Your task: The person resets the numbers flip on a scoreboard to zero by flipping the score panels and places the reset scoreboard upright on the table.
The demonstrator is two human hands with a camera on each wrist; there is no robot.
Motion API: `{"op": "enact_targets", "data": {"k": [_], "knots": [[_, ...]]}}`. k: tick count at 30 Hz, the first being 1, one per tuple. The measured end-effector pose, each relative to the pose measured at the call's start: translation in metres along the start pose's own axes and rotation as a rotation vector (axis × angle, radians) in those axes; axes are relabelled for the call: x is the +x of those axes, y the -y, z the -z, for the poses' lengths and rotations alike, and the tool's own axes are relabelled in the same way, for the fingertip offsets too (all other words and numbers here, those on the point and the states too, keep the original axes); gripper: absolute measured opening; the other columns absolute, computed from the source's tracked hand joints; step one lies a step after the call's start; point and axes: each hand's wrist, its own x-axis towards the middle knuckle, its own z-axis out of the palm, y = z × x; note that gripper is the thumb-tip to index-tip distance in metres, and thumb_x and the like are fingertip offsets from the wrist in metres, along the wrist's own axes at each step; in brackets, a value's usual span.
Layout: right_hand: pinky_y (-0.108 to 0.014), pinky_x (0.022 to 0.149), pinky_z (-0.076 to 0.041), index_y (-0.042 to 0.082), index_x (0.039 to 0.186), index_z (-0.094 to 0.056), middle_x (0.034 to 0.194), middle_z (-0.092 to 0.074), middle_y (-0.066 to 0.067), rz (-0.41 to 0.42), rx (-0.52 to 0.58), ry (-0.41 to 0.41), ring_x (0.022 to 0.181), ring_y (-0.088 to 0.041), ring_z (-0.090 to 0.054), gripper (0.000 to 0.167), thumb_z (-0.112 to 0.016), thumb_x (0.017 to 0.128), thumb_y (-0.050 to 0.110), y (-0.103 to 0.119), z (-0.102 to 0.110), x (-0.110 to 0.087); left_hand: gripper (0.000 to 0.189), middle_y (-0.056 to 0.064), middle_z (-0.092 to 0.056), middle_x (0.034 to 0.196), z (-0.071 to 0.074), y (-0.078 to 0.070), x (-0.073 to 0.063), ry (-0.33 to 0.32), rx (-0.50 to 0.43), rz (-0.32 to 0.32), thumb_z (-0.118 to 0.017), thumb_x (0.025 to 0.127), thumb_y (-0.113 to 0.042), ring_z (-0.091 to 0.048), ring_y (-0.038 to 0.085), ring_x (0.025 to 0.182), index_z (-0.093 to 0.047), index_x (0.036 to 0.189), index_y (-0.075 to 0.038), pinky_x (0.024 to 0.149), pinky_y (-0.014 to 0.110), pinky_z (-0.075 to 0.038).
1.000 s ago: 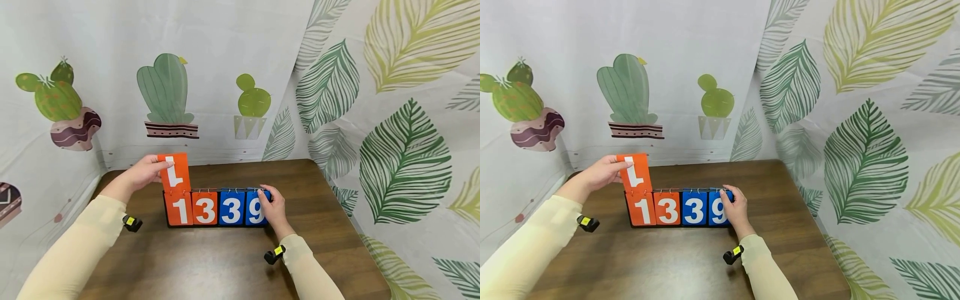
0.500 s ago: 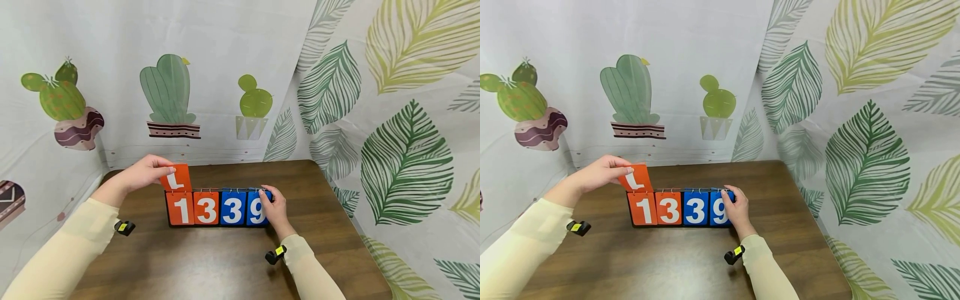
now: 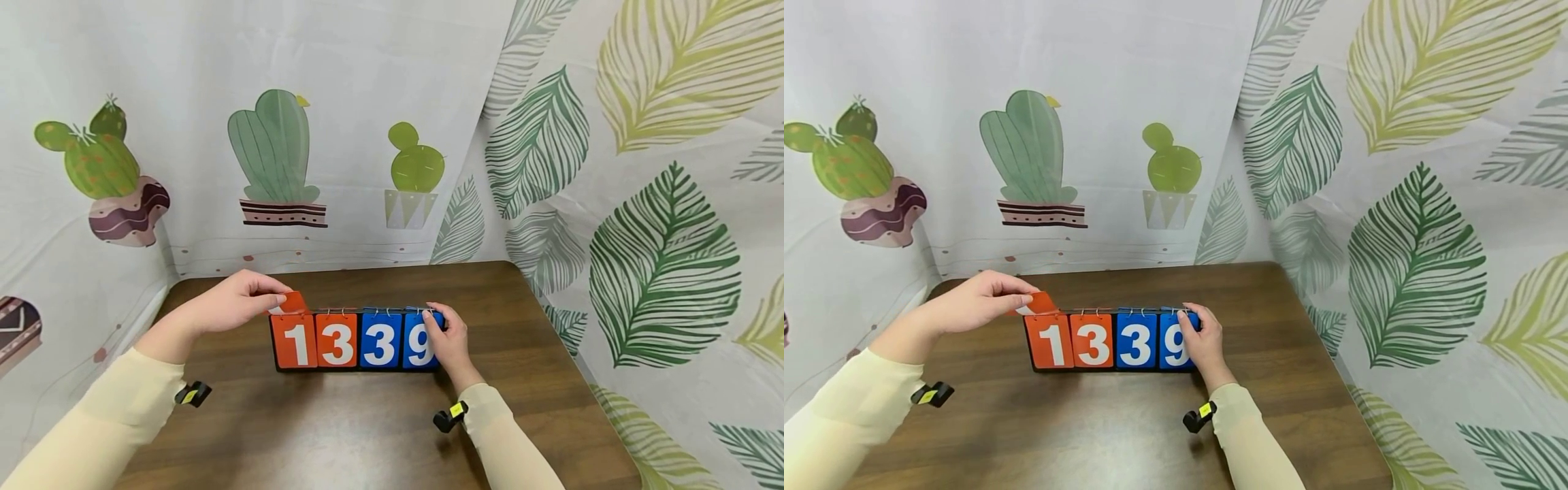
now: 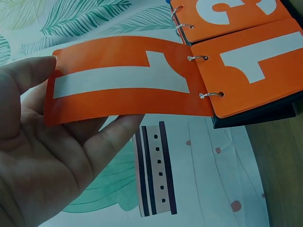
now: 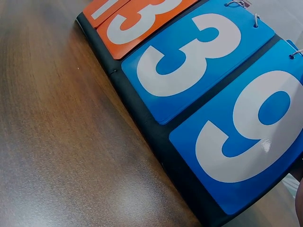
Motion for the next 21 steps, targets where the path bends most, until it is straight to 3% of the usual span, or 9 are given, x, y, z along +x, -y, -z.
{"op": "enact_targets", "data": {"k": [6, 14, 19, 21], "knots": [[-0.055, 0.103, -0.053, 0.019, 0.126, -0.07, 0.13, -0.069, -0.005, 0.001, -0.001, 0.0, 0.12, -0.029, -0.065, 0.03, -0.067, 0.101, 0.035, 0.0, 0.0, 0.0, 0.025, -0.002, -0.077, 0.116, -0.021, -0.001, -0.012, -0.053, 0.076, -0.032, -0.061, 0.103, -0.018, -0.07, 0.011, 0.103, -0.074, 0.125, -0.015, 0.088, 0.025, -0.056], [-0.057, 0.102, -0.053, 0.011, 0.128, -0.069, 0.131, -0.069, -0.008, 0.01, 0.0, -0.001, 0.119, -0.031, -0.065, 0.035, -0.066, 0.101, 0.033, 0.001, -0.001, -0.001, 0.026, -0.002, -0.077, 0.113, -0.055, 0.005, -0.033, -0.111, 0.018, -0.02, -0.062, 0.101, -0.015, -0.066, 0.001, 0.088, -0.074, 0.124, -0.012, 0.074, 0.022, -0.054], [-0.058, 0.103, -0.052, 0.01, 0.129, -0.069, 0.131, -0.069, -0.008, 0.004, 0.009, 0.0, 0.121, -0.032, -0.064, 0.036, -0.065, 0.102, 0.033, 0.001, -0.001, -0.001, 0.023, -0.006, -0.069, 0.083, -0.076, 0.013, -0.042, -0.196, -0.012, -0.031, -0.066, 0.1, -0.016, -0.051, 0.004, 0.065, -0.076, 0.12, -0.021, 0.06, 0.024, -0.047], [-0.058, 0.104, -0.052, 0.01, 0.128, -0.069, 0.131, -0.069, -0.007, 0.005, 0.011, -0.002, 0.121, -0.031, -0.064, 0.035, -0.065, 0.102, 0.033, -0.001, -0.001, -0.001, 0.023, -0.006, -0.065, 0.081, -0.086, 0.017, -0.045, -0.236, -0.019, -0.033, -0.067, 0.099, -0.015, -0.05, 0.003, 0.065, -0.076, 0.119, -0.022, 0.06, 0.024, -0.046]]}}
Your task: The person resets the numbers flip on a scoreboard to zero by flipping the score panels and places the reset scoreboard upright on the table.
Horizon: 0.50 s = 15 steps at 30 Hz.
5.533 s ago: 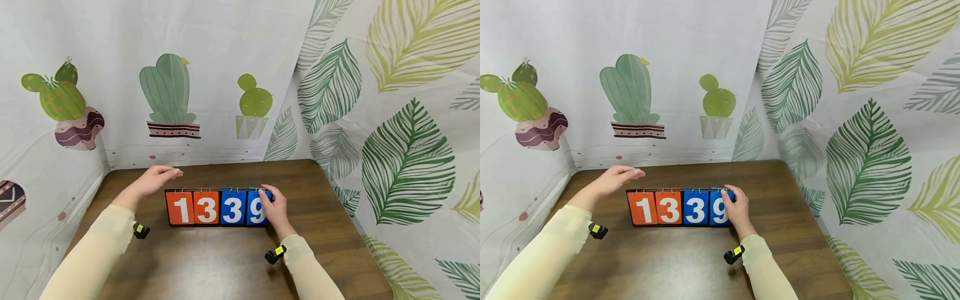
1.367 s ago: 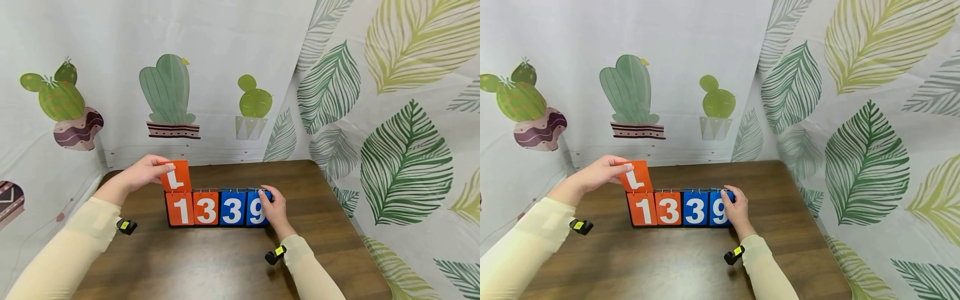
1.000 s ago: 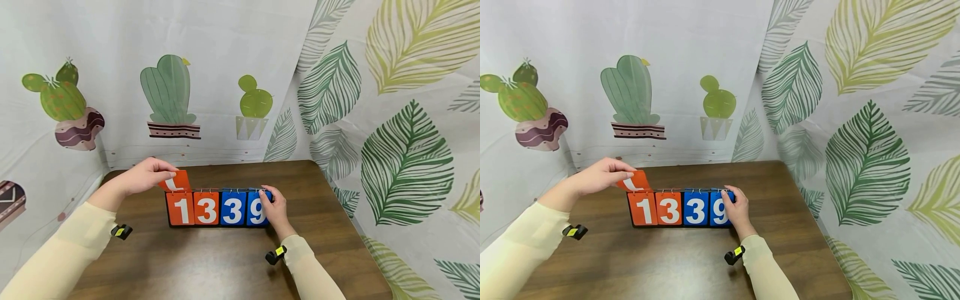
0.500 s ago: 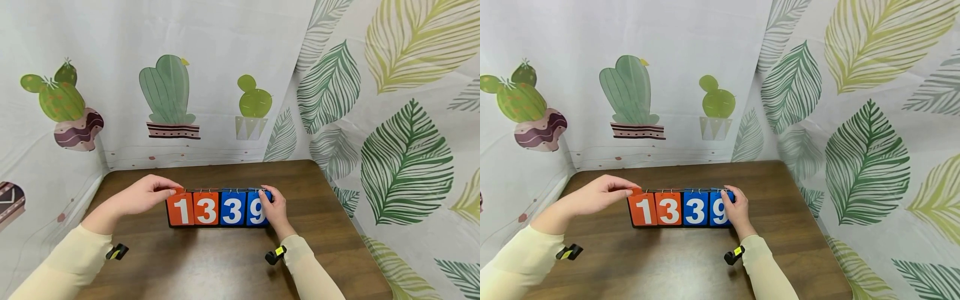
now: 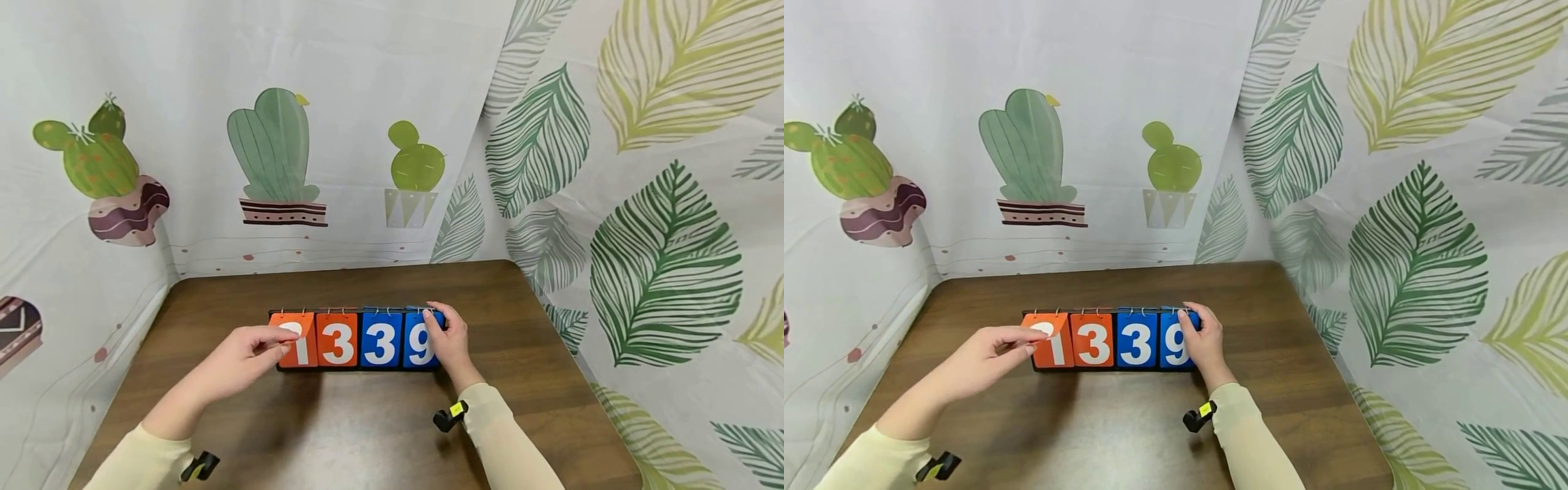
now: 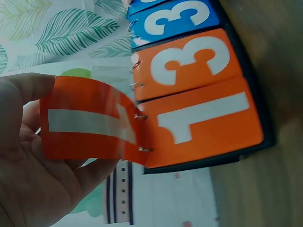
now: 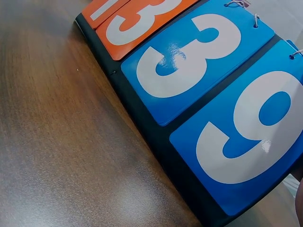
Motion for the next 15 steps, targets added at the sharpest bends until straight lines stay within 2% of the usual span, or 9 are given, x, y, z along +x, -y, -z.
{"op": "enact_targets", "data": {"k": [2, 3, 5, 7, 11, 15], "knots": [[-0.057, 0.104, -0.052, 0.012, 0.128, -0.069, 0.131, -0.069, -0.006, 0.006, -0.006, -0.005, 0.121, -0.031, -0.064, 0.034, -0.066, 0.102, 0.033, -0.002, 0.0, 0.0, 0.024, -0.005, -0.07, 0.088, -0.01, 0.003, -0.005, -0.035, -0.006, 0.002, -0.069, 0.098, -0.015, -0.055, 0.002, 0.07, -0.076, 0.12, -0.023, 0.063, 0.023, -0.049], [-0.057, 0.104, -0.052, 0.014, 0.128, -0.07, 0.131, -0.069, -0.006, 0.009, -0.01, -0.007, 0.121, -0.031, -0.064, 0.033, -0.066, 0.102, 0.033, -0.002, 0.0, 0.001, 0.024, -0.003, -0.073, 0.097, -0.014, 0.005, -0.007, -0.051, -0.007, -0.002, -0.069, 0.098, -0.015, -0.057, 0.002, 0.074, -0.076, 0.119, -0.022, 0.065, 0.023, -0.051], [-0.057, 0.104, -0.052, 0.015, 0.127, -0.07, 0.13, -0.069, -0.006, 0.014, -0.012, -0.009, 0.121, -0.031, -0.065, 0.032, -0.066, 0.102, 0.033, -0.003, 0.0, 0.001, 0.024, 0.0, -0.075, 0.113, -0.024, 0.008, -0.01, -0.085, -0.008, 0.001, -0.07, 0.097, -0.014, -0.062, 0.001, 0.086, -0.077, 0.119, -0.021, 0.071, 0.023, -0.054], [-0.056, 0.104, -0.052, 0.016, 0.127, -0.07, 0.13, -0.07, -0.005, 0.015, -0.016, -0.009, 0.12, -0.03, -0.065, 0.031, -0.066, 0.102, 0.033, -0.004, 0.0, 0.001, 0.024, 0.003, -0.075, 0.121, -0.032, 0.011, -0.013, -0.113, -0.013, 0.011, -0.07, 0.097, -0.015, -0.065, 0.0, 0.098, -0.077, 0.119, -0.023, 0.078, 0.022, -0.056], [-0.056, 0.103, -0.053, 0.019, 0.126, -0.07, 0.13, -0.07, -0.005, 0.003, -0.016, -0.006, 0.12, -0.029, -0.065, 0.029, -0.065, 0.102, 0.035, -0.003, 0.0, 0.001, 0.023, 0.003, -0.074, 0.124, -0.046, 0.018, -0.018, -0.18, 0.003, -0.013, -0.072, 0.097, -0.016, -0.067, 0.005, 0.112, -0.078, 0.118, -0.023, 0.086, 0.017, -0.056], [-0.056, 0.102, -0.053, 0.022, 0.125, -0.071, 0.13, -0.07, -0.005, -0.001, -0.011, -0.011, 0.119, -0.029, -0.065, 0.027, -0.065, 0.102, 0.035, -0.002, 0.0, 0.001, 0.026, 0.001, -0.075, 0.119, -0.058, 0.024, -0.02, -0.268, 0.083, -0.097, -0.079, 0.089, -0.01, -0.07, 0.016, 0.111, -0.08, 0.112, -0.021, 0.091, 0.007, -0.049]]}}
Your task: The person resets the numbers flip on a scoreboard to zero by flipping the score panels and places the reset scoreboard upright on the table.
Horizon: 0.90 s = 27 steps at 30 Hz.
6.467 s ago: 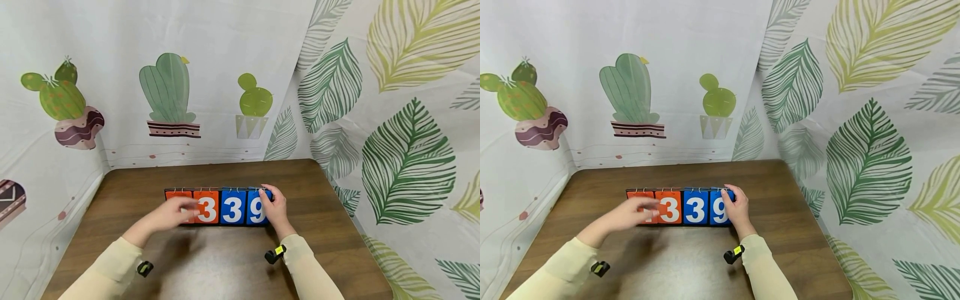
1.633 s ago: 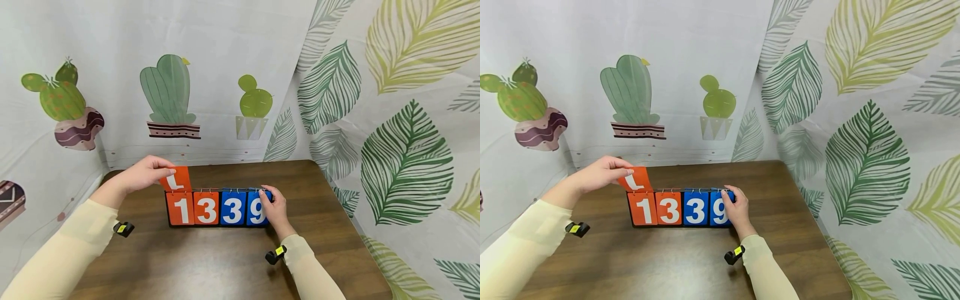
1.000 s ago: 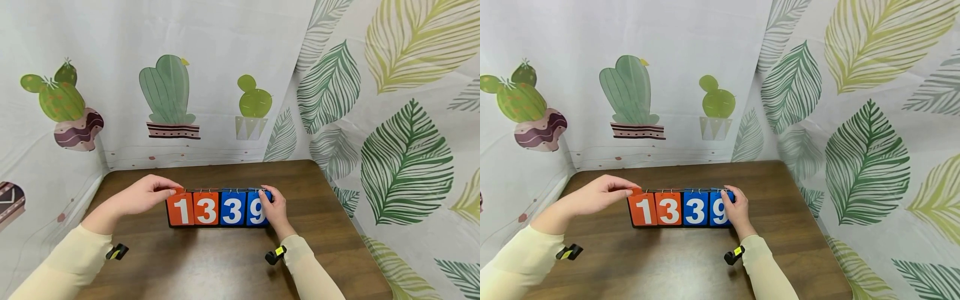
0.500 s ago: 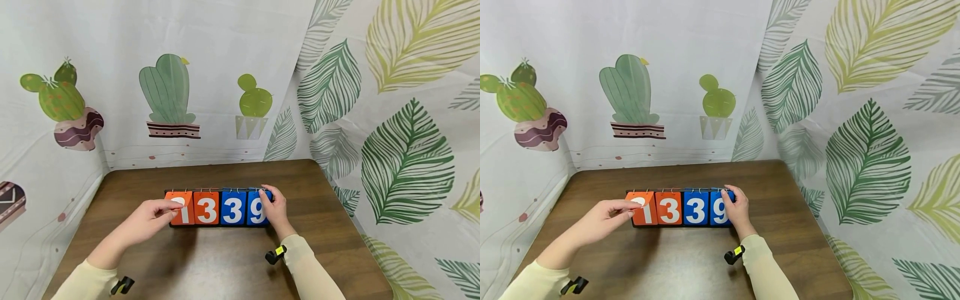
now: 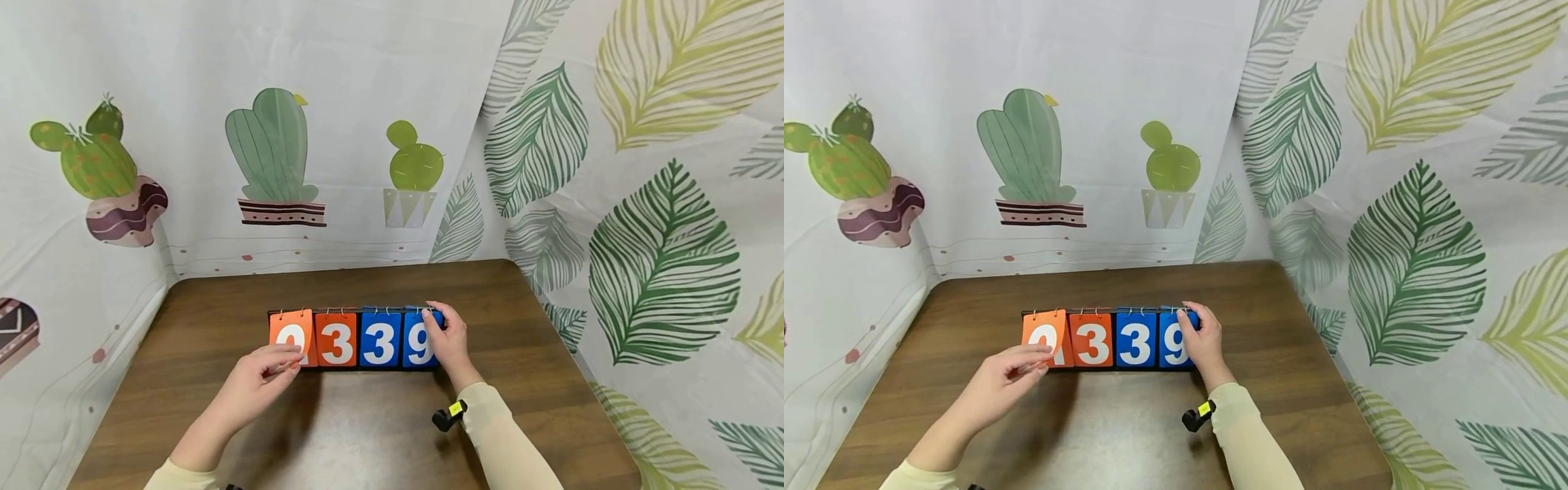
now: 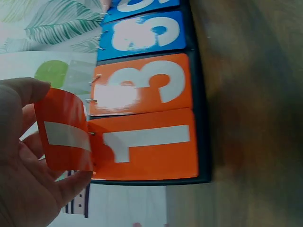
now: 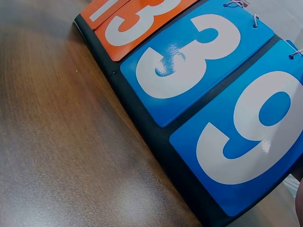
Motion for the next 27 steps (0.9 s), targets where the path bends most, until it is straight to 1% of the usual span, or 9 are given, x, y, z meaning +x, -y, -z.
{"op": "enact_targets", "data": {"k": [1, 3, 6, 8, 10, 14, 17, 21, 27], "knots": [[-0.056, 0.102, -0.053, 0.022, 0.125, -0.071, 0.13, -0.07, -0.005, 0.002, 0.003, -0.002, 0.119, -0.029, -0.065, 0.027, -0.065, 0.102, 0.035, 0.0, 0.0, 0.0, 0.027, 0.0, -0.076, 0.117, -0.003, 0.001, -0.001, -0.022, 0.033, -0.026, -0.081, 0.086, -0.009, -0.07, 0.019, 0.11, -0.081, 0.11, -0.021, 0.093, 0.004, -0.046], [-0.056, 0.102, -0.053, 0.021, 0.125, -0.071, 0.13, -0.07, -0.005, 0.008, 0.007, -0.005, 0.119, -0.029, -0.066, 0.027, -0.066, 0.101, 0.034, 0.0, 0.0, 0.001, 0.029, -0.001, -0.076, 0.115, -0.011, 0.004, -0.003, -0.061, 0.112, -0.08, -0.085, 0.081, -0.008, -0.069, 0.022, 0.108, -0.081, 0.107, -0.021, 0.094, 0.007, -0.046], [-0.055, 0.103, -0.053, 0.022, 0.125, -0.071, 0.13, -0.07, -0.005, 0.009, 0.009, -0.003, 0.119, -0.028, -0.065, 0.027, -0.067, 0.101, 0.033, 0.0, 0.0, 0.001, 0.029, -0.001, -0.076, 0.112, -0.022, 0.008, -0.006, -0.092, 0.229, -0.14, -0.087, 0.077, -0.012, -0.069, 0.023, 0.106, -0.081, 0.103, -0.021, 0.094, 0.024, -0.052], [-0.054, 0.104, -0.052, 0.022, 0.125, -0.071, 0.13, -0.07, -0.004, 0.006, 0.01, 0.001, 0.12, -0.028, -0.065, 0.027, -0.066, 0.101, 0.034, 0.0, 0.0, 0.001, 0.028, 0.0, -0.075, 0.111, -0.028, 0.012, -0.006, -0.087, 0.281, -0.162, -0.088, 0.076, -0.014, -0.068, 0.024, 0.105, -0.081, 0.102, -0.019, 0.091, 0.037, -0.055], [-0.054, 0.105, -0.052, 0.023, 0.125, -0.071, 0.13, -0.07, -0.003, 0.001, 0.009, 0.004, 0.12, -0.027, -0.065, 0.027, -0.066, 0.101, 0.035, 0.0, 0.001, 0.002, 0.027, 0.001, -0.074, 0.109, -0.034, 0.017, -0.006, -0.072, 0.321, -0.173, -0.088, 0.076, -0.015, -0.067, 0.024, 0.103, -0.08, 0.101, -0.018, 0.089, 0.043, -0.057], [-0.054, 0.105, -0.052, 0.023, 0.125, -0.071, 0.13, -0.07, -0.004, 0.001, 0.005, 0.003, 0.12, -0.028, -0.065, 0.027, -0.066, 0.101, 0.035, -0.001, 0.001, 0.002, 0.027, -0.001, -0.07, 0.107, -0.041, 0.024, -0.003, -0.038, 0.374, -0.178, -0.087, 0.076, -0.017, -0.065, 0.023, 0.099, -0.079, 0.102, -0.018, 0.085, 0.045, -0.057], [-0.055, 0.104, -0.052, 0.021, 0.124, -0.071, 0.129, -0.071, -0.004, 0.007, 0.0, -0.002, 0.12, -0.028, -0.065, 0.027, -0.066, 0.101, 0.034, -0.001, 0.001, 0.001, 0.027, -0.002, -0.067, 0.105, -0.045, 0.028, 0.0, -0.012, 0.389, -0.166, -0.087, 0.076, -0.018, -0.063, 0.021, 0.096, -0.078, 0.102, -0.019, 0.083, 0.044, -0.056], [-0.054, 0.103, -0.053, 0.021, 0.124, -0.072, 0.128, -0.071, -0.005, 0.014, -0.003, -0.006, 0.119, -0.028, -0.066, 0.026, -0.067, 0.101, 0.033, -0.001, 0.001, 0.001, 0.026, -0.004, -0.066, 0.101, -0.048, 0.034, 0.006, 0.04, 0.416, -0.153, -0.087, 0.076, -0.02, -0.061, 0.018, 0.092, -0.075, 0.1, -0.02, 0.08, 0.042, -0.056], [-0.055, 0.104, -0.052, 0.021, 0.124, -0.072, 0.129, -0.071, -0.006, 0.018, 0.0, -0.005, 0.12, -0.028, -0.066, 0.027, -0.067, 0.101, 0.033, 0.0, 0.0, 0.002, 0.024, -0.007, -0.064, 0.09, -0.053, 0.046, 0.016, 0.126, 0.487, -0.189, -0.087, 0.077, -0.019, -0.058, 0.014, 0.082, -0.073, 0.097, -0.02, 0.073, 0.036, -0.054]]}}
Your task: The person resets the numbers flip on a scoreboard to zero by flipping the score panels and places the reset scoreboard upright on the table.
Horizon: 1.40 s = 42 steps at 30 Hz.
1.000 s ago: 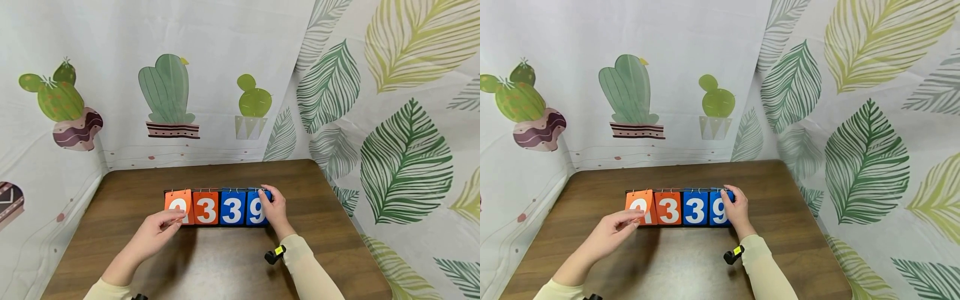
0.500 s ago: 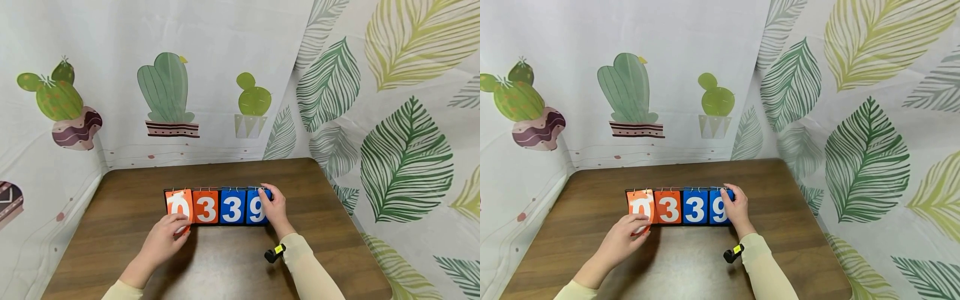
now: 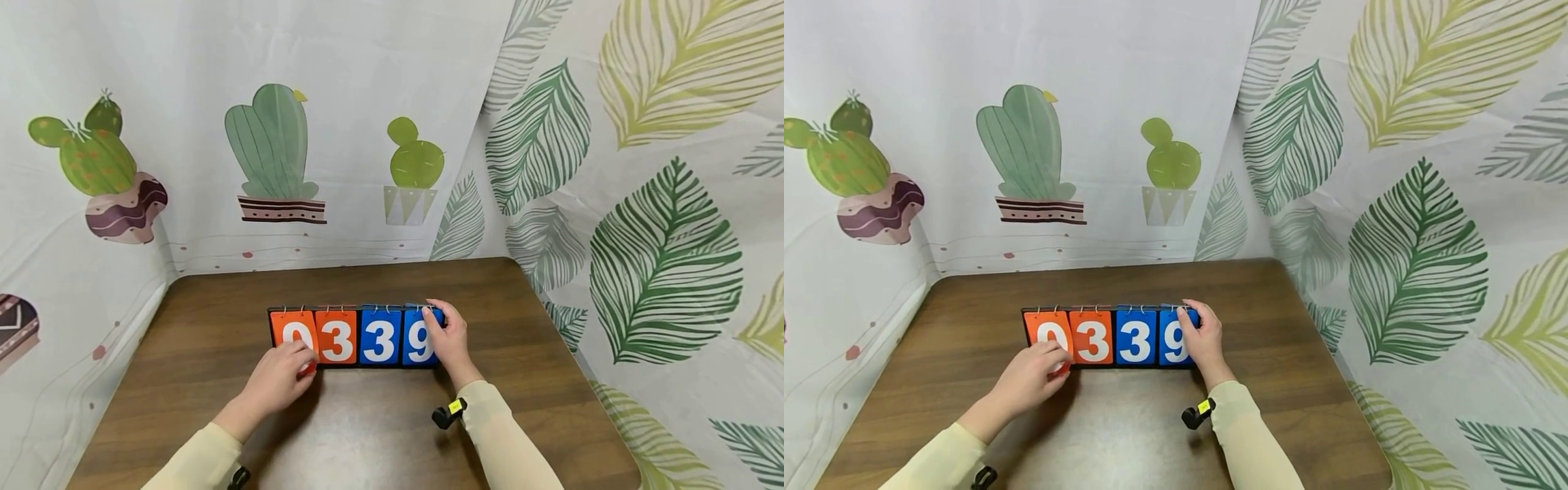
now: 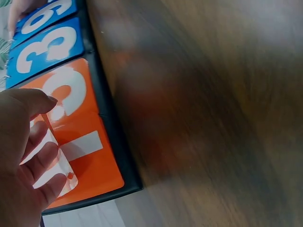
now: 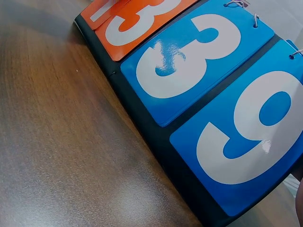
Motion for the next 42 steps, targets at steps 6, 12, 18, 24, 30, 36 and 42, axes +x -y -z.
{"op": "enact_targets", "data": {"k": [6, 12, 18, 24, 30, 36, 42], "knots": [[-0.055, 0.104, -0.052, 0.021, 0.124, -0.072, 0.129, -0.07, -0.004, -0.006, -0.002, -0.009, 0.12, -0.028, -0.065, 0.028, -0.067, 0.101, 0.035, 0.0, 0.0, 0.002, 0.026, -0.011, -0.056, 0.08, -0.01, 0.01, 0.007, 0.071, 0.026, -0.046, -0.086, 0.079, -0.019, -0.05, 0.008, 0.07, -0.063, 0.09, -0.021, 0.063, 0.027, -0.046], [-0.055, 0.102, -0.053, 0.017, 0.125, -0.071, 0.128, -0.07, -0.005, 0.005, 0.002, -0.017, 0.118, -0.028, -0.066, 0.029, -0.067, 0.101, 0.033, 0.0, 0.0, 0.004, 0.034, -0.013, -0.043, 0.068, -0.015, 0.016, 0.014, 0.143, 0.06, -0.033, -0.081, 0.082, -0.018, -0.04, 0.008, 0.063, -0.048, 0.076, -0.025, 0.058, 0.025, -0.034], [-0.056, 0.103, -0.053, 0.013, 0.126, -0.07, 0.129, -0.07, -0.005, 0.002, 0.006, -0.015, 0.119, -0.029, -0.065, 0.033, -0.065, 0.102, 0.033, 0.002, -0.001, 0.006, 0.034, -0.012, -0.043, 0.064, -0.017, 0.016, 0.02, 0.196, 0.11, 0.007, -0.08, 0.084, -0.02, -0.04, 0.009, 0.06, -0.048, 0.073, -0.025, 0.056, 0.026, -0.034], [-0.054, 0.103, -0.053, 0.02, 0.124, -0.071, 0.128, -0.071, -0.004, -0.001, 0.002, -0.011, 0.118, -0.028, -0.066, 0.027, -0.066, 0.101, 0.034, 0.001, -0.001, 0.005, 0.032, -0.01, -0.046, 0.065, -0.02, 0.015, 0.019, 0.223, 0.117, 0.076, -0.08, 0.084, -0.02, -0.042, 0.01, 0.059, -0.051, 0.072, -0.024, 0.052, 0.028, -0.036], [-0.055, 0.102, -0.053, 0.02, 0.123, -0.072, 0.127, -0.071, -0.005, 0.016, -0.004, -0.015, 0.118, -0.028, -0.066, 0.026, -0.067, 0.1, 0.032, 0.0, -0.001, 0.004, 0.032, -0.009, -0.049, 0.061, -0.022, 0.013, 0.017, 0.229, 0.134, 0.136, -0.081, 0.085, -0.024, -0.045, 0.01, 0.055, -0.053, 0.069, -0.023, 0.051, 0.03, -0.04], [-0.056, 0.104, -0.051, 0.021, 0.122, -0.073, 0.126, -0.072, -0.005, 0.02, 0.001, -0.018, 0.119, -0.028, -0.066, 0.025, -0.068, 0.1, 0.032, 0.0, 0.0, 0.003, 0.03, -0.006, -0.054, 0.06, -0.024, 0.012, 0.015, 0.235, 0.131, 0.174, -0.082, 0.086, -0.027, -0.053, 0.013, 0.055, -0.058, 0.07, -0.021, 0.05, 0.034, -0.045], [-0.055, 0.105, -0.051, 0.022, 0.122, -0.074, 0.127, -0.072, -0.004, -0.003, 0.01, -0.003, 0.12, -0.028, -0.066, 0.025, -0.069, 0.1, 0.033, 0.003, 0.001, 0.002, 0.031, -0.008, -0.051, 0.059, -0.025, 0.013, 0.012, 0.266, 0.126, 0.197, -0.081, 0.087, -0.034, -0.049, 0.011, 0.054, -0.058, 0.072, -0.022, 0.049, 0.032, -0.042]]}}
